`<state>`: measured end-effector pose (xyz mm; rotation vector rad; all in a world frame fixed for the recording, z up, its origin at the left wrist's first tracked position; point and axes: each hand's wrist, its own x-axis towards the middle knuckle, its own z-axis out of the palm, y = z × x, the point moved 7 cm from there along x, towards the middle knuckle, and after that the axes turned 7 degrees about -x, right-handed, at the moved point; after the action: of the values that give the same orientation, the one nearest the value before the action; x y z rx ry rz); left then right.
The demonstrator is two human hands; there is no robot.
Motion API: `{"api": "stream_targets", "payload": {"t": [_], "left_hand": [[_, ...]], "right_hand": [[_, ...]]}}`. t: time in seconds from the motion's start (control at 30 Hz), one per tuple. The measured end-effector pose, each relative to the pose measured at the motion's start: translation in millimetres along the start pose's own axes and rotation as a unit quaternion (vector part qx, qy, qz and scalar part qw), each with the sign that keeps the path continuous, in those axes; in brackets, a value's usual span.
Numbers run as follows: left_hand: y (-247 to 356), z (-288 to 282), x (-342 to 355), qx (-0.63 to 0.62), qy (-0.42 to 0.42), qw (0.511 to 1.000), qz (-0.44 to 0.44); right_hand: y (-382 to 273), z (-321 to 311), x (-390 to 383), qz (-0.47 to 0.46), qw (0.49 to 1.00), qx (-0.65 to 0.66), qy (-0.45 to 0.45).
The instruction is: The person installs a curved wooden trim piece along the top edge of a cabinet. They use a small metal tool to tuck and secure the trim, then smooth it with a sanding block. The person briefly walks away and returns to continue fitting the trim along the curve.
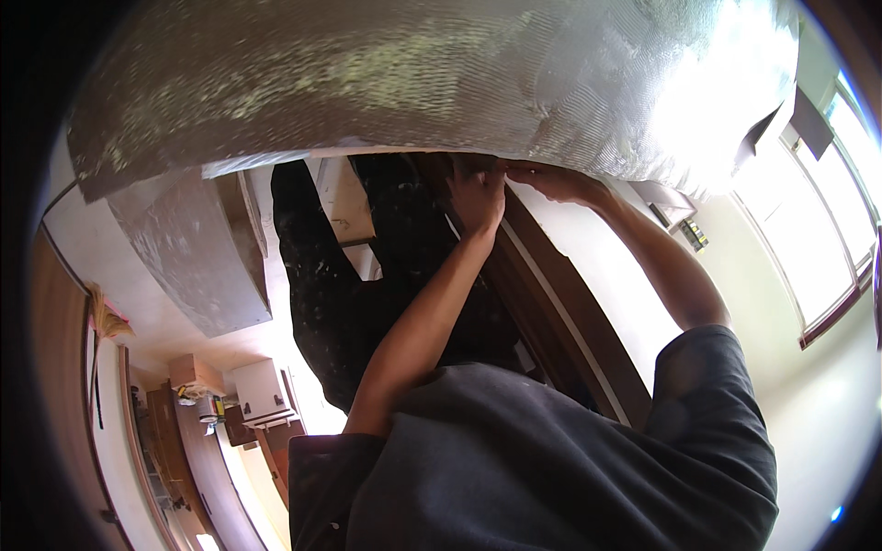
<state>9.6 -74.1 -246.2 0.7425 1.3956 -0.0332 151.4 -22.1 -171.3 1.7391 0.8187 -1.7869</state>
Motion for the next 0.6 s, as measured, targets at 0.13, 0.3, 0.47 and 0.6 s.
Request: {"api": "stream_targets", "payload": {"t": [0.13,0.3,0.47,0.6], "left_hand": [[-14,8,10,-0.039,-0.026,0.996,-0.075],[-20,15,20,0.003,-0.082,0.994,-0.071],[-24,19,23,0.094,-0.124,0.984,-0.082],[-21,15,19,0.062,-0.069,0.987,-0.128]], "right_hand": [[-1,-11,-2,-0.036,0.994,-0.076,0.068],[6,-15,-4,0.020,0.992,-0.124,0.031],[32,-12,-2,0.066,0.995,-0.059,-0.044],[45,-16,4,0.000,0.989,0.148,-0.014]]}}
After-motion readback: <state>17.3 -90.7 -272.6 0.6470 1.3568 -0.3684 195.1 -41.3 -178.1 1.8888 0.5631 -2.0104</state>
